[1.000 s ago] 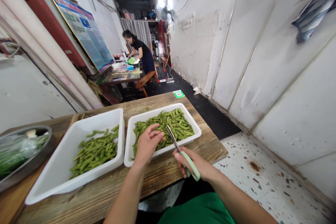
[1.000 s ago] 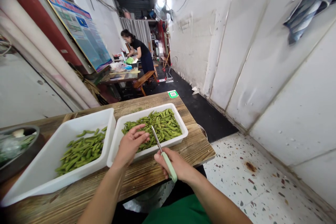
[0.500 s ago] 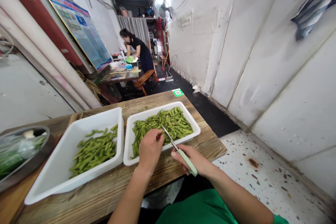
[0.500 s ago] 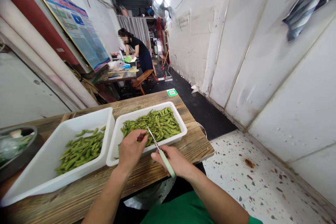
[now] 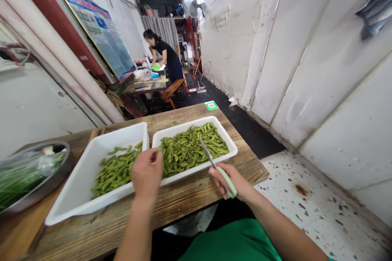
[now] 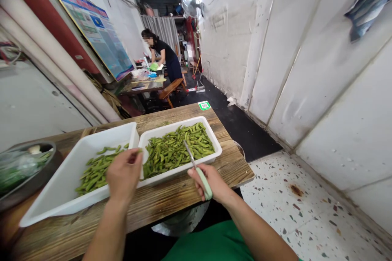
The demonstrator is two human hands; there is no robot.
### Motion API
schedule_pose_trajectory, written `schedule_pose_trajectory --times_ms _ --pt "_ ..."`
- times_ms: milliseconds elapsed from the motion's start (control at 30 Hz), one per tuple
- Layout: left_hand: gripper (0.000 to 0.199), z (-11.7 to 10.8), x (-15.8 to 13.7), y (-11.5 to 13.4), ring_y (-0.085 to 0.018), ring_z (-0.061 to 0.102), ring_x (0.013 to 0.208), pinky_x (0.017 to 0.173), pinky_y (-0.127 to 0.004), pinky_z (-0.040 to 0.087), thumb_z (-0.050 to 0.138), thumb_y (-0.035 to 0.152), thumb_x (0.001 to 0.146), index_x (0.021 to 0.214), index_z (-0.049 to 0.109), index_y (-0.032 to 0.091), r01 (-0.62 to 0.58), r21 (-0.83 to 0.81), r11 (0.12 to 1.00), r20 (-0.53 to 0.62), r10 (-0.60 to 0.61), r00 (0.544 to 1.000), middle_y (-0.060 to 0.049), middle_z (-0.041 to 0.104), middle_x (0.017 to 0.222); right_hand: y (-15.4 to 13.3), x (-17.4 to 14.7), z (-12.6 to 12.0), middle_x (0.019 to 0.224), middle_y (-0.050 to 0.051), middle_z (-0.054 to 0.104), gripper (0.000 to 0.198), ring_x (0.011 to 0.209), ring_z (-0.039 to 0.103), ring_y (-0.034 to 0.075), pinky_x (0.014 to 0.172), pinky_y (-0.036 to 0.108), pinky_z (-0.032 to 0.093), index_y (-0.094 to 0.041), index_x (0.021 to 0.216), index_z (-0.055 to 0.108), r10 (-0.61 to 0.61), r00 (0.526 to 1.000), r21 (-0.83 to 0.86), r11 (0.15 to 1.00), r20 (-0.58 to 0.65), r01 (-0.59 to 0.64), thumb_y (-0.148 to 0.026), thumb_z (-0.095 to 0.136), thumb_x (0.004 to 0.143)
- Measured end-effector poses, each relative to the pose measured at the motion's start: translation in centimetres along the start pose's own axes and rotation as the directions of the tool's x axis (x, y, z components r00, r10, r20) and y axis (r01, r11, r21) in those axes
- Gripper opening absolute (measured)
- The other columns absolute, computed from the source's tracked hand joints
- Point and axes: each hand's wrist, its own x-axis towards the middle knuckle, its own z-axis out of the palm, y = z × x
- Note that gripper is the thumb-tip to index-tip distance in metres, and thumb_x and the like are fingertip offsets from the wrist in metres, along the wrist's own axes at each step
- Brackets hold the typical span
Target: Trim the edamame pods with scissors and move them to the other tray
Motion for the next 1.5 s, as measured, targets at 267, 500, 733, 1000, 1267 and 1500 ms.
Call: schedule_pose_trajectory --times_ms 267,500,733,1000,1267,1500 --pt "0.035 -2.8 1.5 -1.9 -0.029 0.055 0.105 0.090 -0.042 0.038 0.046 0.031 0.082 0.105 0.066 0.013 0.128 0.309 0.942 0.157 -0.183 0.970 -0.015 0.063 0.111 0.8 -0.1 -0.5 0.064 -0.005 0.049 0.049 0.046 0.047 0.006 0.042 0.020 0.044 -0.016 0.096 0.050 0.021 0.998 0.155 0.987 0.067 -0.031 -0.061 0.055 0.075" --pt "0.020 4.0 0.8 3.7 -0.027 0.060 0.097 0.088 -0.044 0.033 0.050 0.028 0.080 0.089 0.067 0.021 -0.137 0.209 0.968 0.687 -0.046 0.725 -0.009 0.069 0.095 1.2 -0.2 0.1 0.059 -0.006 0.046 0.042 0.041 0.044 0.006 0.036 0.017 0.039 -0.017 0.094 0.050 -0.016 0.995 0.026 1.000 0.103 0.014 -0.056 0.053 0.080" --pt "0.015 5.6 1.3 2.5 -0.027 0.061 0.090 0.078 -0.038 0.037 0.060 0.024 0.072 0.084 0.064 0.016 -0.085 0.261 0.961 0.699 -0.128 0.704 -0.012 0.068 0.090 1.6 -0.6 -0.1 0.059 -0.007 0.045 0.039 0.042 0.044 0.005 0.035 0.016 0.038 -0.017 0.094 0.051 -0.039 0.991 0.005 0.999 0.126 0.039 -0.054 0.053 0.081" --pt "0.022 5.3 1.0 1.8 -0.014 0.051 0.058 0.055 -0.025 0.034 0.061 0.038 0.070 0.064 0.056 0.018 0.071 -0.154 0.986 0.555 0.027 0.832 0.001 0.056 0.059 1.0 -0.4 0.5 0.058 -0.007 0.045 0.043 0.040 0.043 0.005 0.035 0.015 0.038 -0.018 0.087 0.049 -0.026 0.990 -0.049 0.998 0.136 0.033 -0.060 0.053 0.077" --pt "0.028 5.1 0.8 1.7 -0.017 0.057 0.072 0.070 -0.030 0.044 0.058 0.033 0.074 0.096 0.070 0.020 0.033 -0.407 0.913 0.520 0.202 0.830 -0.004 0.063 0.081 0.2 0.4 0.7 0.058 -0.007 0.046 0.042 0.037 0.042 0.004 0.033 0.015 0.037 -0.018 0.080 0.046 0.017 0.995 -0.069 0.998 0.102 -0.010 -0.059 0.055 0.075" --pt "0.029 4.7 0.7 2.5 -0.016 0.055 0.087 0.081 -0.030 0.043 0.048 0.023 0.083 0.104 0.067 0.023 -0.150 -0.473 0.868 0.446 0.383 0.809 -0.005 0.057 0.093 -0.7 0.3 0.8 0.056 -0.007 0.047 0.044 0.036 0.042 0.004 0.032 0.016 0.038 -0.018 0.077 0.047 0.056 0.997 -0.091 0.995 0.050 -0.052 -0.059 0.059 0.071"
